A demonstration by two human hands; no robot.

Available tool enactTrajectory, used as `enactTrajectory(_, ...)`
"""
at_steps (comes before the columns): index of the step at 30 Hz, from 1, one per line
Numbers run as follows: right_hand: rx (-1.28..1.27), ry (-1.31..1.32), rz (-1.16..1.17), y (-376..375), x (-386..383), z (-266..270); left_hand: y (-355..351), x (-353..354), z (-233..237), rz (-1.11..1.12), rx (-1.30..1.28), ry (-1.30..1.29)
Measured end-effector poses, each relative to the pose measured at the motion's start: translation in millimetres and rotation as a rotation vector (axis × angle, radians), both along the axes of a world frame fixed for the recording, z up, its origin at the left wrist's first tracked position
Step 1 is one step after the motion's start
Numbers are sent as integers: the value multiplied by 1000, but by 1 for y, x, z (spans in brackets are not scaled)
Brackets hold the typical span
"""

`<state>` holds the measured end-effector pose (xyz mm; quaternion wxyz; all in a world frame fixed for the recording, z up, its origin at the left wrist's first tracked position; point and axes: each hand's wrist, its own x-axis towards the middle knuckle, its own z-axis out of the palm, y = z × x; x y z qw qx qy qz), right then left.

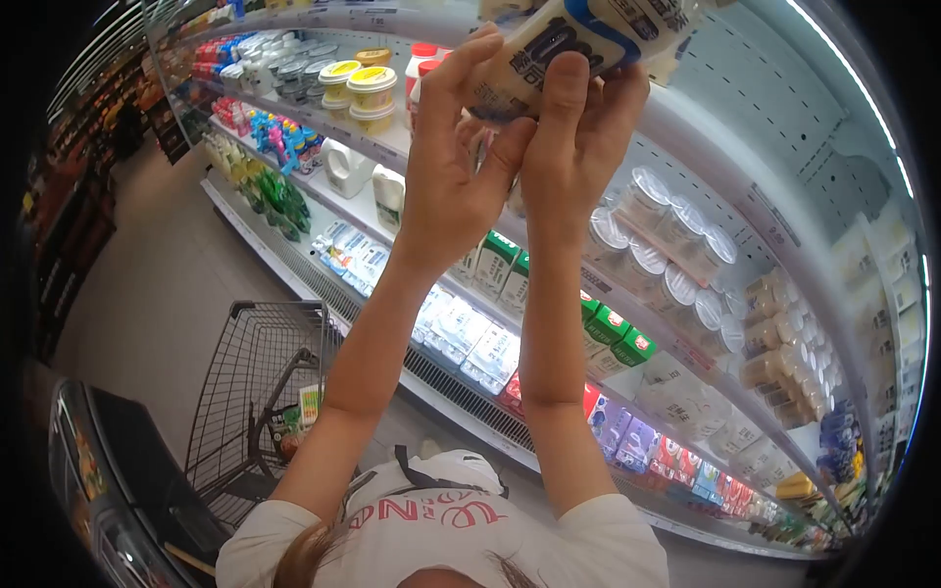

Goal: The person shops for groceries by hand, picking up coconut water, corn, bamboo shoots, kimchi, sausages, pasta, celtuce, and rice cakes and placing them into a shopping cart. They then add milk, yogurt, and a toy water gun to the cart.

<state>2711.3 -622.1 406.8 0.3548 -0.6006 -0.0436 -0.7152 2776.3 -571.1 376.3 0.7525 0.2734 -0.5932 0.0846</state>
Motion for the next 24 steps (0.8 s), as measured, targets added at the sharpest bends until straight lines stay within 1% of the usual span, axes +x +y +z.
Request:
enactTrajectory(2,124,32,184,52,14,-57,52,10,-49,99,92,116)
enactTrajectory(4,217,250,253,86,26,-121,107,20,-112,25,308,356)
enactTrajectory(6,405,581,550,105,37,-175,158,21,-173,112,443,604)
enactTrajectory(8,884,724,1112,117,60,-228,203,19,-214,300,593,811)
enactTrajectory(10,1034,817,1302,143,87,-261,232,17,-235,528,661,806)
enactTrajectory(11,1059,881,1379,154,95,-273,248,15,-243,647,693,807)
enactTrajectory(12,1081,919,1393,166,101,-272,259,14,-249,641,681,880)
enactTrajectory(14,1081,1014,1414,181,119,-290,273,17,-262,624,639,1045)
enactTrajectory(15,995,1158,1288,187,126,-294,283,21,-272,719,666,971)
enactTrajectory(16,830,1201,1189,191,135,-309,295,21,-283,753,730,997)
enactTrajectory(18,768,1273,1093,201,156,-331,314,29,-309,786,853,1020)
enactTrajectory(19,762,1350,1083,210,168,-350,323,33,-330,731,824,1071)
enactTrajectory(21,751,1502,1039,224,184,-399,342,42,-381,522,536,1442)
enactTrajectory(22,730,1486,1019,235,193,-416,352,49,-402,406,379,1610)
enactTrajectory(23,709,1471,1000,249,199,-432,364,56,-417,414,307,1686)
enactTrajectory(24,690,1454,981,262,203,-447,377,63,-440,369,269,1737)
